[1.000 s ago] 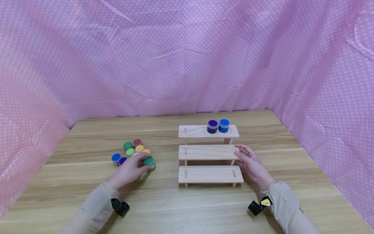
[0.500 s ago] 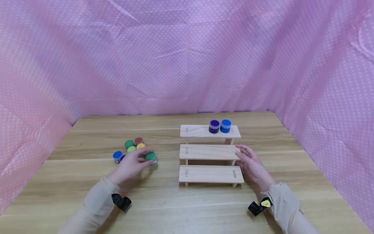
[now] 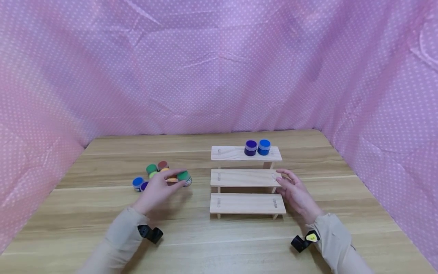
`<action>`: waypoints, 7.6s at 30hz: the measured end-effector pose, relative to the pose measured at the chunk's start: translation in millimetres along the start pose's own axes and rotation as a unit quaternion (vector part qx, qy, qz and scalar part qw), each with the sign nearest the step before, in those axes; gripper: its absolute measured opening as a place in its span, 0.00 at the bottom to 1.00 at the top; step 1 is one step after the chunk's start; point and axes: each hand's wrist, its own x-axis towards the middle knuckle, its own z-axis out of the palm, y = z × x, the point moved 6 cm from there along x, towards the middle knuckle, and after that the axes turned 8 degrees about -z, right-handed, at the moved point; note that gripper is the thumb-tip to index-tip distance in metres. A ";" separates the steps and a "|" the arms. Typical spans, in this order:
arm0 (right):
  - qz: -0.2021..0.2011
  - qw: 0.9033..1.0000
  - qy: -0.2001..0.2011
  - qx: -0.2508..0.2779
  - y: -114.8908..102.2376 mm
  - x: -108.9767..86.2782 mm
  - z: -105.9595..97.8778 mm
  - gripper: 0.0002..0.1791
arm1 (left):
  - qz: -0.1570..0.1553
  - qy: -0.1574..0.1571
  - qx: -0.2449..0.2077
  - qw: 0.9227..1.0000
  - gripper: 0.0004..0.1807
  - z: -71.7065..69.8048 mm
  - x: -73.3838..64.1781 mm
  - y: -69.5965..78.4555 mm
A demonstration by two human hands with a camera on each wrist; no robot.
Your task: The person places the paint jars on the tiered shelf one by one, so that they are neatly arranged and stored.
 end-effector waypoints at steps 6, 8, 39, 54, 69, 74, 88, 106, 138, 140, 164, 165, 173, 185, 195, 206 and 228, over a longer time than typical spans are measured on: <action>-0.002 1.000 0.000 -0.008 0.0 1.2 -0.3 0.11 | 0.031 0.011 -0.017 0.999 0.22 2.2 3.8 14.6; -0.003 1.000 -0.001 -0.005 0.6 1.2 -0.7 0.11 | 0.037 0.010 -0.028 0.999 0.22 3.3 4.2 18.9; 0.006 1.000 -0.004 -0.001 2.7 -1.5 -2.2 0.11 | 0.069 0.048 -0.144 0.986 0.19 22.5 36.6 71.3; 0.004 1.000 -0.009 0.012 -0.5 -0.1 -0.9 0.12 | 0.130 0.050 -0.179 0.974 0.19 37.7 61.1 100.2; 0.002 1.000 -0.018 0.009 -0.3 1.1 1.5 0.12 | 0.151 0.000 -0.099 0.984 0.18 52.5 76.4 114.2; 0.005 1.000 -0.016 0.011 -1.4 1.1 1.4 0.11 | 0.147 -0.019 -0.089 0.985 0.19 58.1 77.5 120.0; -0.007 1.000 -0.024 0.008 -0.2 -1.3 1.2 0.11 | 0.157 -0.035 -0.066 0.985 0.19 70.0 81.7 125.6; -0.008 0.999 -0.029 0.018 -3.1 -1.4 2.8 0.10 | 0.158 -0.071 -0.091 0.981 0.24 71.6 83.3 129.5; -0.012 0.999 -0.025 0.038 -3.6 -5.1 0.1 0.11 | 0.276 0.037 0.058 0.959 0.24 18.3 38.3 108.5; -0.008 0.999 -0.020 0.035 -3.5 -4.2 -0.1 0.11 | 0.267 0.040 0.057 0.961 0.24 14.6 38.0 101.7; -0.001 1.000 -0.007 0.024 -4.9 -0.6 3.8 0.12 | 0.185 0.093 0.082 0.975 0.20 -57.9 14.0 45.5; -0.001 1.000 -0.008 0.025 -4.9 -0.6 3.9 0.12 | 0.188 0.096 0.086 0.974 0.20 -60.2 12.3 42.6; -0.006 0.999 -0.018 0.036 -5.9 0.3 6.5 0.11 | 0.162 0.112 0.116 0.974 0.19 -74.8 0.6 15.8; -0.013 0.999 -0.025 0.044 -4.4 0.0 6.5 0.12 | 0.115 0.101 0.146 0.977 0.20 -79.0 -13.7 -18.0; -0.009 0.998 -0.030 0.047 -3.1 0.2 7.3 0.12 | 0.028 0.067 0.157 0.985 0.24 -76.8 -25.0 -42.2; -0.011 0.998 -0.020 0.053 -2.5 -2.8 4.7 0.12 | 0.039 0.034 0.145 0.988 0.24 -71.0 -26.8 -55.6; -0.008 0.999 -0.023 0.036 1.5 -2.4 5.0 0.12 | 0.015 0.024 0.162 0.986 0.20 -66.3 -28.3 -69.7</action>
